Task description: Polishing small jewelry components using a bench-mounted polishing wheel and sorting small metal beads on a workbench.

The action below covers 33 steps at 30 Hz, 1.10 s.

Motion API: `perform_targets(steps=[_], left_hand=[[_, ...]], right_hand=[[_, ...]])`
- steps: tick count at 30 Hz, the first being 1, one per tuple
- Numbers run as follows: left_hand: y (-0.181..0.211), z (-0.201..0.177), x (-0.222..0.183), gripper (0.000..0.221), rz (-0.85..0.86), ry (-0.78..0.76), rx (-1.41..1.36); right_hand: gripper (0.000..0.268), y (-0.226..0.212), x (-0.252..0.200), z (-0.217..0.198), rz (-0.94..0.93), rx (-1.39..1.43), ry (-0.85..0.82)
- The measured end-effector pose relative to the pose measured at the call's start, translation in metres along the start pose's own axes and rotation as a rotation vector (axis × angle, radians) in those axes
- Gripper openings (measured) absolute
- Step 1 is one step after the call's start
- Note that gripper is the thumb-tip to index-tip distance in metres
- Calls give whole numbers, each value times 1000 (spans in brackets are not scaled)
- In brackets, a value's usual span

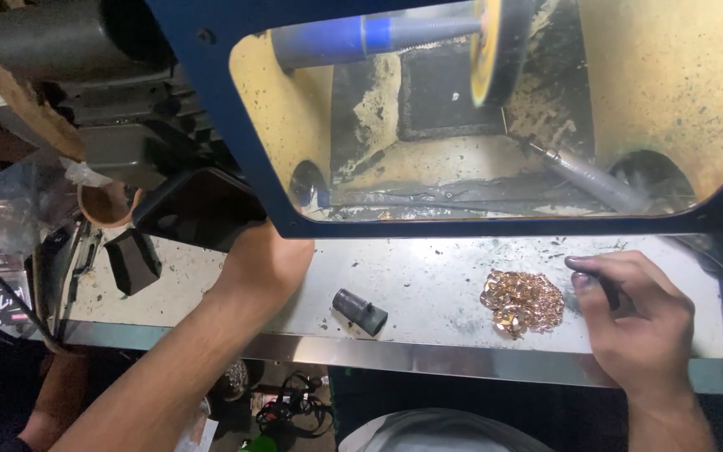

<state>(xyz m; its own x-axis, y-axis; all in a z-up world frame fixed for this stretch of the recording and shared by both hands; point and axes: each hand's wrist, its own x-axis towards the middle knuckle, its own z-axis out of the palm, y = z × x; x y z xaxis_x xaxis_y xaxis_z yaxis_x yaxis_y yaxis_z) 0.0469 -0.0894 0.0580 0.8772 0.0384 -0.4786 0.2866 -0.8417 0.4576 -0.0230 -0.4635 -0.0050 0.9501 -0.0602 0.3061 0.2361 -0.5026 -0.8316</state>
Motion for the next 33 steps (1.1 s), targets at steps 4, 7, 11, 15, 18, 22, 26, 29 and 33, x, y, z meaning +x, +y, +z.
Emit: perform_targets(steps=[4,7,11,15,18,22,26,29,33], left_hand=[[12,-7,-9,36,-22,16,-137],[4,-7,-3,39,82,48,-208],[4,-14,-2,27,58,-36,86],[-36,-2,4,25,330,78,359],[-30,-2,-6,11,392,208,301],[-35,6,-3,23,581,280,525],[-25,5,0,28,172,-19,134],[0,-4,-8,36,146,-7,-69],[49,-26,-24,29,-56,-121,-246]], right_hand=[[8,5,-3,1,4,-7,4],[8,8,-5,1,15,-11,7],[8,7,-5,0,10,-19,14],[6,9,-5,0,-6,-38,14],[7,6,-4,1,28,-13,7],[7,9,-4,1,13,-20,8],[7,9,-5,2,29,-19,7],[8,9,-5,1,21,-29,6],[8,14,-7,2,8,-56,8]])
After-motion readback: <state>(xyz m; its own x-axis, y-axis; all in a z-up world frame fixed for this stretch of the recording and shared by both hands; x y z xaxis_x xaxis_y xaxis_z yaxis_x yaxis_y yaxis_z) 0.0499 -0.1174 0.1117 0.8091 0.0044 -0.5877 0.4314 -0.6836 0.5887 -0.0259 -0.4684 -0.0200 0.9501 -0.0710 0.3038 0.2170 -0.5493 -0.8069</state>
